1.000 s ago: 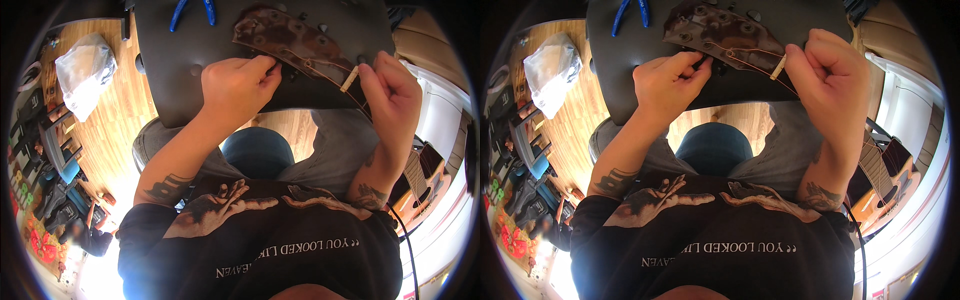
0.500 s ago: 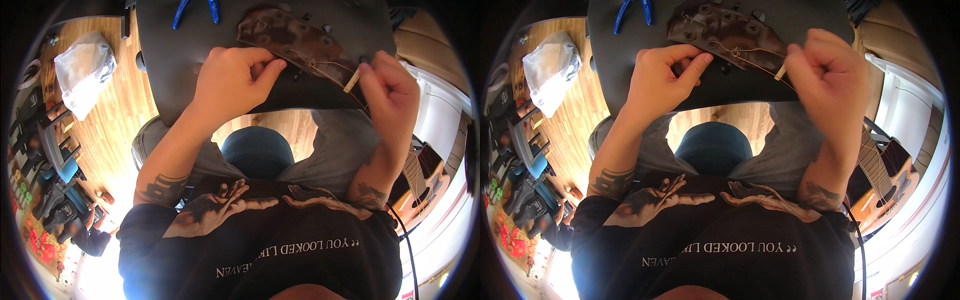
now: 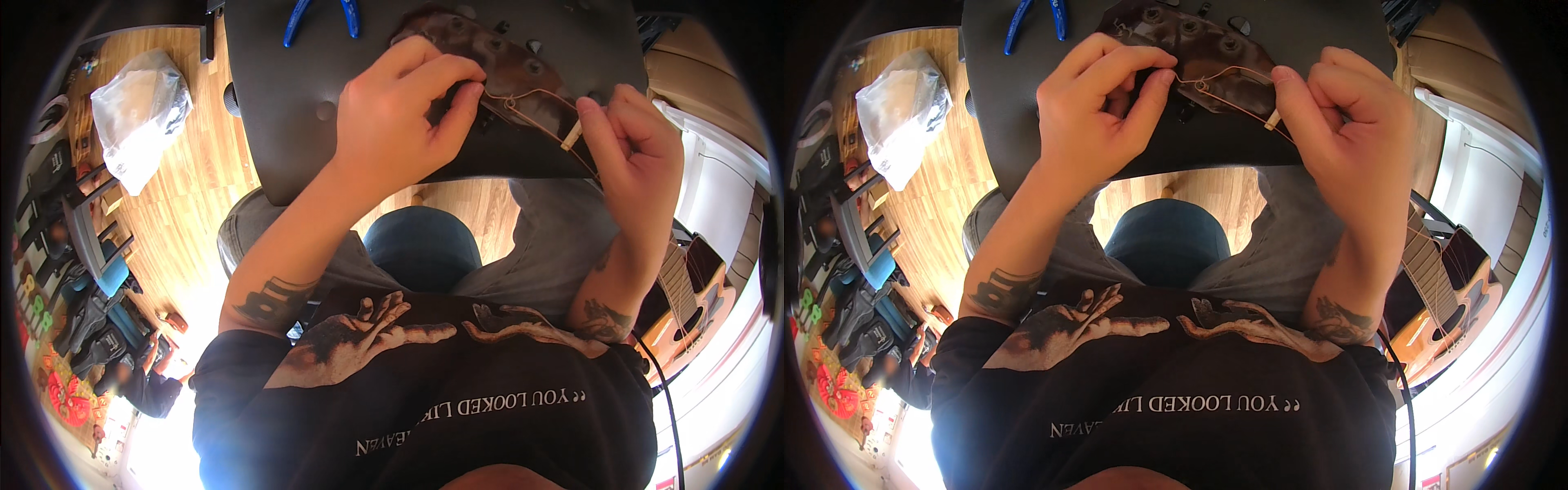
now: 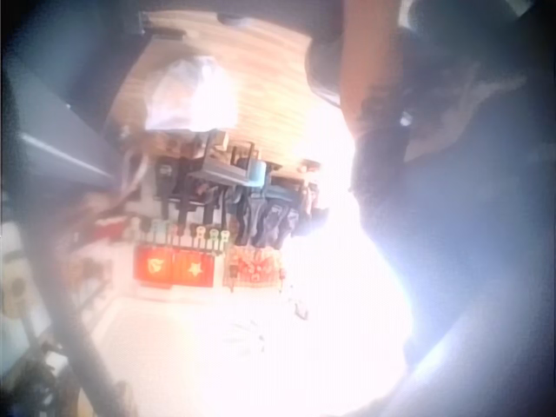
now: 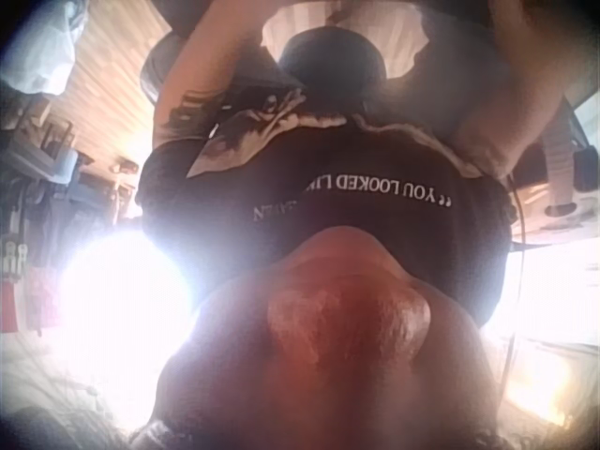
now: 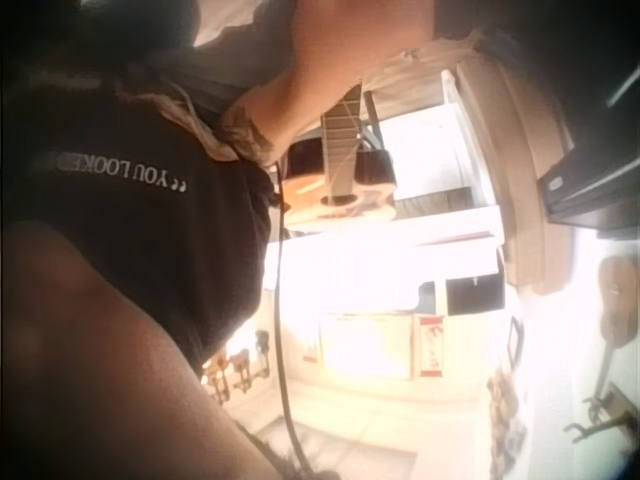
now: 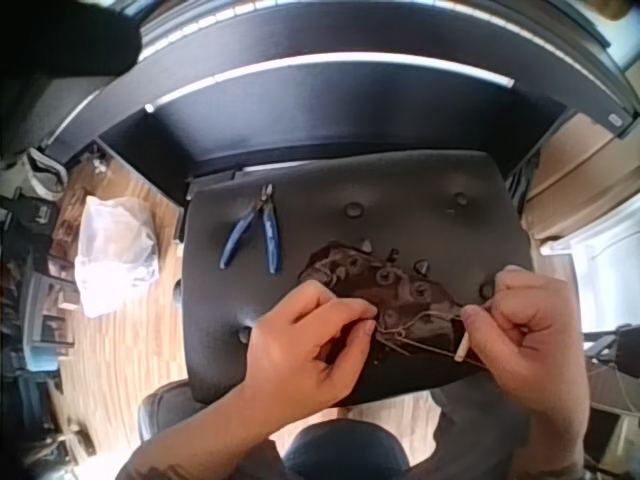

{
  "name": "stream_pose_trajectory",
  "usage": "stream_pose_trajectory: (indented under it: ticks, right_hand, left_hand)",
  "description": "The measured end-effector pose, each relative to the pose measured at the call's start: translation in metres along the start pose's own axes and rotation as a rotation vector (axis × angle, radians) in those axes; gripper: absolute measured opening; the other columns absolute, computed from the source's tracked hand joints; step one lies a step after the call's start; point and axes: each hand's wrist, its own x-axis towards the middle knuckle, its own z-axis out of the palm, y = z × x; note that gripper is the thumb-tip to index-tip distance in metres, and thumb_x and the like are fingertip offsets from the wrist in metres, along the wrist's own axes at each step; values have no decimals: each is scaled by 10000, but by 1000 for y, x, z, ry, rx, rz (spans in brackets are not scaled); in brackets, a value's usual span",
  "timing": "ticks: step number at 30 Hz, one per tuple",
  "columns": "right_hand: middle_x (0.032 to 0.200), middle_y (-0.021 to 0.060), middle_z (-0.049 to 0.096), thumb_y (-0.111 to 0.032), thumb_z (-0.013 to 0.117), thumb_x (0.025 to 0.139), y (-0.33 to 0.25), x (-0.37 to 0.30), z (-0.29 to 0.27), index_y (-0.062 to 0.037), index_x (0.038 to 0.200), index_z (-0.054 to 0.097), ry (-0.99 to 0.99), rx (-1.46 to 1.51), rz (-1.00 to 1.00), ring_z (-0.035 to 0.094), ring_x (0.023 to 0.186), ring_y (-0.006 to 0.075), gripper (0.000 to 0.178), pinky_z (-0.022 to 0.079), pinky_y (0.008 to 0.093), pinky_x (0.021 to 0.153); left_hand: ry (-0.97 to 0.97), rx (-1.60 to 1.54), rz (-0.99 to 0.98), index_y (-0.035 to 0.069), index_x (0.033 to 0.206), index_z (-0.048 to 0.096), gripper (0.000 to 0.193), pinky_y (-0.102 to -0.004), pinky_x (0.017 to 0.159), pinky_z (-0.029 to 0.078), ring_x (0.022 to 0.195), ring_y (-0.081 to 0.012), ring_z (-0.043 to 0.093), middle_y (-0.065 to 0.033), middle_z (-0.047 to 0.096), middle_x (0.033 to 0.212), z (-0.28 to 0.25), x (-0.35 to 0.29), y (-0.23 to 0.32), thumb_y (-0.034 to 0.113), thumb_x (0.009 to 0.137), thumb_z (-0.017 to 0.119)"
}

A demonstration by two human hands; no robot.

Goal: The person threads a guitar string through the headstock tuning post and winds it around the post to secure it. The hands repeatedly wrap the string while holding the headstock steady.

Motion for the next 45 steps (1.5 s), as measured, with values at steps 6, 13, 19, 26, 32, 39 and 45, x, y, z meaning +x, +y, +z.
stream_pose_trajectory:
  ticks: [6,13,19,26,32,39,45]
  right_hand:
    - [669,19,336,-10,796,935,0,1,1,-1,667,421,-20,-14,-40,307,614,130,460,235,354,567]
    - [653,53,352,-33,809,916,-4,5,1,8,665,478,-100,-42,-85,353,604,183,417,255,378,564]
    - [655,56,373,-59,809,931,-6,4,4,17,692,507,-81,-118,-37,365,610,174,393,264,375,564]
    - [694,44,459,-118,816,957,-4,7,8,9,807,636,12,-129,-1,414,642,145,267,312,337,588]
    - [735,50,558,-149,819,960,0,5,7,-6,893,717,158,-168,49,534,682,149,188,408,320,626]
    - [950,63,746,-113,796,934,2,1,6,-51,998,758,176,-246,35,720,859,204,97,539,341,756]
    - [1194,116,774,50,705,862,-12,1,2,-44,1141,783,25,-261,-160,748,1162,284,305,565,420,1066]
  left_hand:
    - [-127,74,151,115,973,806,220,-283,575,488,627,-164,628,-22,670,933,-10,15,-4,-72,862,771]
    - [-196,50,229,86,926,796,209,-276,623,541,719,-179,713,-33,725,1020,-16,21,-13,-102,840,763]
    - [4,-62,-8,81,948,815,184,-240,567,500,671,-117,667,-10,726,970,9,9,1,-81,866,784]
    - [108,-211,-115,88,1103,847,217,-190,502,397,590,-22,582,-24,735,1083,15,-1,6,-22,916,836]
    - [96,-148,-81,92,1236,817,353,-185,481,318,570,5,558,-40,730,1144,1,-3,11,-11,902,864]
    - [56,-129,-111,45,1066,796,221,-182,470,315,530,8,537,-28,735,960,4,-10,24,-24,871,873]
    - [-99,-177,-410,38,980,773,181,-185,462,370,487,-20,545,-10,722,722,0,-27,44,50,861,909]
